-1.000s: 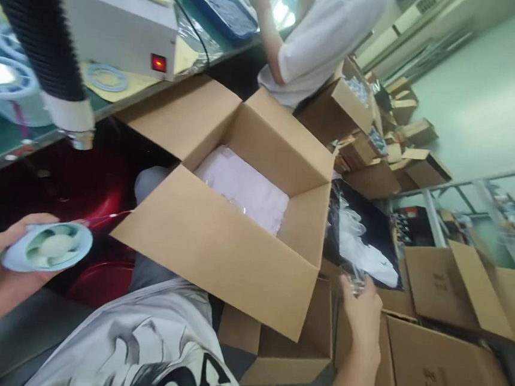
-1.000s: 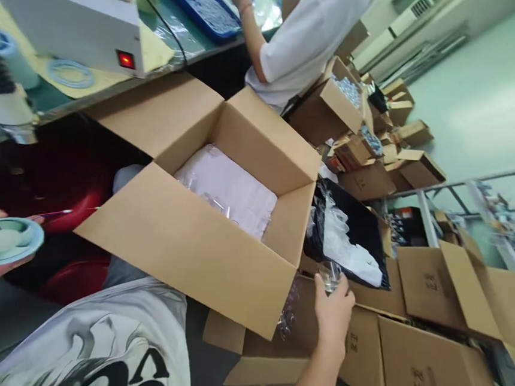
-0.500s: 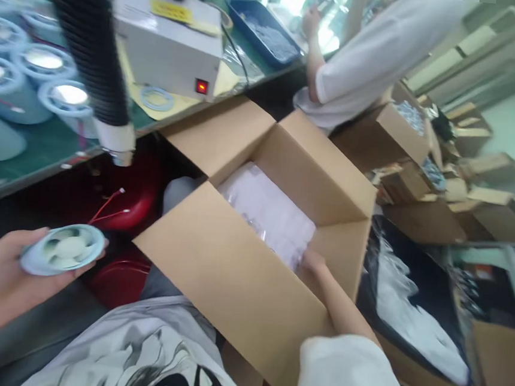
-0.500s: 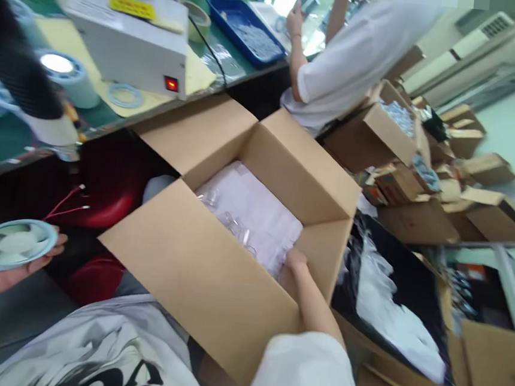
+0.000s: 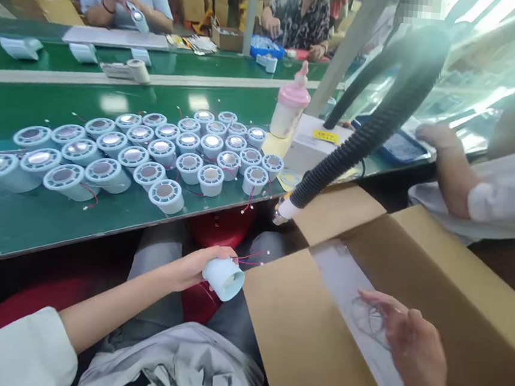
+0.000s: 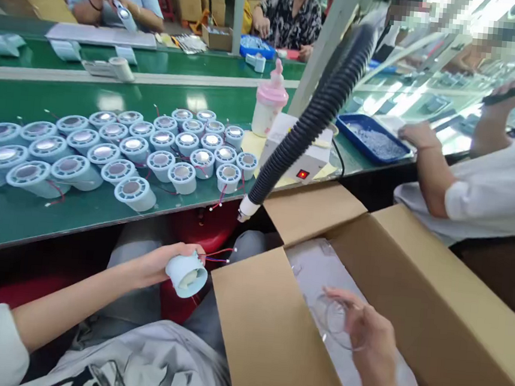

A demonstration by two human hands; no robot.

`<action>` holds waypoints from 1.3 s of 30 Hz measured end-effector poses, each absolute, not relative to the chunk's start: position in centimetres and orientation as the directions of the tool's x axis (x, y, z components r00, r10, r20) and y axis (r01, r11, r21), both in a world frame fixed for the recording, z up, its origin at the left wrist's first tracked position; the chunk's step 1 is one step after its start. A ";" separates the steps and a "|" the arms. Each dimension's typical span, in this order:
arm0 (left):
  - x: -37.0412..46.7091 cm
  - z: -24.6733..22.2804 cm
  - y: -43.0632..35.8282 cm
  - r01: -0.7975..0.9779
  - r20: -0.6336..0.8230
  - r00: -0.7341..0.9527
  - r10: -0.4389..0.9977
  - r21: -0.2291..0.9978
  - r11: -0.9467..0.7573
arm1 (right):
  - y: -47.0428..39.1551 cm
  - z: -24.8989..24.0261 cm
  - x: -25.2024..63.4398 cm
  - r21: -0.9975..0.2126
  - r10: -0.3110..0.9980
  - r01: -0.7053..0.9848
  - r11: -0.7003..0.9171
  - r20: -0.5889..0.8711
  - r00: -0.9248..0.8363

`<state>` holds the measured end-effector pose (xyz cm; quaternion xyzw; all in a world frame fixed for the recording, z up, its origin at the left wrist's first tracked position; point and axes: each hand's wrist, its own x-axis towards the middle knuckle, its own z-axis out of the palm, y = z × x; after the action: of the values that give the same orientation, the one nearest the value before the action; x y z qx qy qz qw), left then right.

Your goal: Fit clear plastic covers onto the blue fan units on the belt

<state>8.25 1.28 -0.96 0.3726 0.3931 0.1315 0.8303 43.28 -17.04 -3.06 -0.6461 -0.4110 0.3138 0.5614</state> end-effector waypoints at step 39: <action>5.5 -0.1 0.1 0.058 -0.222 0.811 0.542 0.951 0.303 | -8.2 0.9 26.2 -0.972 0.998 0.226 0.060 0.050 -0.048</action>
<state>5.53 0.11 -0.14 0.5688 0.2637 0.1584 0.7628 26.23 -8.17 0.95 -0.5292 -0.5779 0.4358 0.4427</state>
